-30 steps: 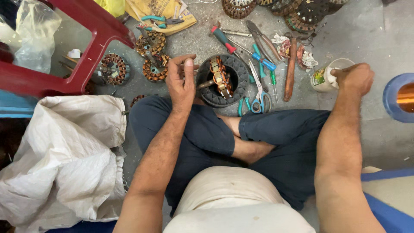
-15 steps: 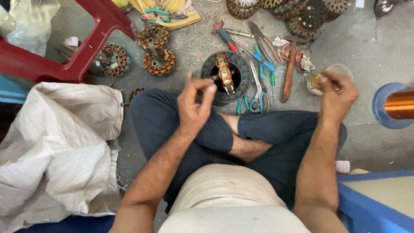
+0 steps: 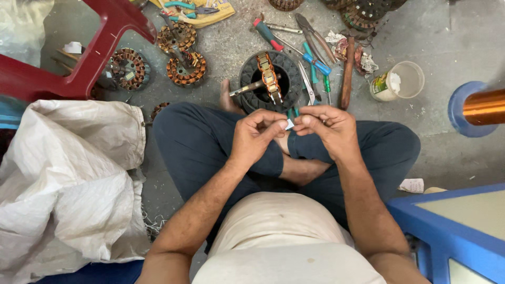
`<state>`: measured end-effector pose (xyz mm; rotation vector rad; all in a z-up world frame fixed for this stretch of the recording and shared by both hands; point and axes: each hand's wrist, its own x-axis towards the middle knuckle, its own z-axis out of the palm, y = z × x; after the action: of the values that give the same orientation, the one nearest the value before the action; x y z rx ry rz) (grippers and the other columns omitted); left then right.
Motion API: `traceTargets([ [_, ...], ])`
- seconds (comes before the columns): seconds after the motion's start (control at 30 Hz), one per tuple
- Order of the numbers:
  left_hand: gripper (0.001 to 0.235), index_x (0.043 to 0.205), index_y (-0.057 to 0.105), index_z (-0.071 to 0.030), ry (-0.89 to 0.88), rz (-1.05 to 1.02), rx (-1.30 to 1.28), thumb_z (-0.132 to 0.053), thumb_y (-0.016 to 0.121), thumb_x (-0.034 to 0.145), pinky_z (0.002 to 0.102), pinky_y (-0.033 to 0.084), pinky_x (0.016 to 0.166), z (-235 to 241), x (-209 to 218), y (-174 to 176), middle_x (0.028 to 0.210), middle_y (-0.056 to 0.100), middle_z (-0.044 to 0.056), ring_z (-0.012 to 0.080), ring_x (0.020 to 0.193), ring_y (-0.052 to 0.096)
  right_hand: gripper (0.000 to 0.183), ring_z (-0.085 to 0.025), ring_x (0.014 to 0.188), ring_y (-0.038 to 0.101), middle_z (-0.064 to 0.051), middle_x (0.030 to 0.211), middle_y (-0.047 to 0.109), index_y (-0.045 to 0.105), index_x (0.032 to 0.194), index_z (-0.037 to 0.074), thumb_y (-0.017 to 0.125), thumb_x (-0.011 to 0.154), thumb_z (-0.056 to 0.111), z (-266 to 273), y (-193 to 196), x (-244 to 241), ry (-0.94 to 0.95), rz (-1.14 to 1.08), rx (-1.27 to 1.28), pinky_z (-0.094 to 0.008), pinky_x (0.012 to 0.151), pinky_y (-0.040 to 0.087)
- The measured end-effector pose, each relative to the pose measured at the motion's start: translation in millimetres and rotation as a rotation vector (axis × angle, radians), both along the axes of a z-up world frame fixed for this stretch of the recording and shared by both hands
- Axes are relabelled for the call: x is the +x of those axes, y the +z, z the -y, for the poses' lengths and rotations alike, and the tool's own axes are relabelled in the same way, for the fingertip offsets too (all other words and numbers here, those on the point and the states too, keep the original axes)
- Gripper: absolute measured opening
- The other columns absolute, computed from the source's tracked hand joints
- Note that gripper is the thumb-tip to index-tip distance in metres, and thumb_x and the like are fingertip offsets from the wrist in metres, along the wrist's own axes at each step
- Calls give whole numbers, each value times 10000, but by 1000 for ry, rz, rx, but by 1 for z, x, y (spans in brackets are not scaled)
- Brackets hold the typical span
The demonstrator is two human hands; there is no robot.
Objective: The person works on motor stators by hand, using a screwdriver to press insulation or wires into slots, cutting small pieces of white material with scissors, and fitting the cut pieces into the stator slots.
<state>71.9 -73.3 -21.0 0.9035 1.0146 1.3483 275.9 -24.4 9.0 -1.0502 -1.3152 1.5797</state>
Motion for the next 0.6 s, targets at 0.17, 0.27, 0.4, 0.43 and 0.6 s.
traceTargets([
  [0.17,170,1115,704,20,-23,103,-90,-49,702,961,290,672,735,3,1,4,993,743,83,159,858,772,214,-250,881,750,-166,995,769,714,1149,-48,703,940,-6,-19,-48,18,-6,331,41,-352,755,626],
  [0.27,174,1112,707,31,-39,102,-77,-33,696,950,293,676,737,6,3,9,1020,691,54,171,877,779,254,-369,936,718,-218,1007,743,751,1070,8,804,830,71,-34,-88,28,30,928,363,-460,809,584],
  [0.4,193,1137,726,34,-70,-46,49,-9,730,949,255,637,792,11,0,13,1013,702,64,142,889,769,332,-479,991,675,-281,1083,670,708,1075,36,823,807,194,-51,-127,20,35,1362,318,-559,855,557],
  [0.43,194,1129,731,35,-70,-47,43,-5,740,939,250,629,791,12,-1,13,1019,695,63,135,884,760,384,-487,981,668,-283,1108,652,684,1093,29,830,783,201,-54,-132,16,2,1371,312,-566,828,552],
  [0.6,183,1084,756,24,-56,-62,48,-2,770,904,234,604,762,13,-2,17,1041,697,49,104,862,736,422,-491,995,664,-279,1162,610,627,1167,47,800,811,193,-68,-145,13,-72,1398,256,-572,828,548],
])
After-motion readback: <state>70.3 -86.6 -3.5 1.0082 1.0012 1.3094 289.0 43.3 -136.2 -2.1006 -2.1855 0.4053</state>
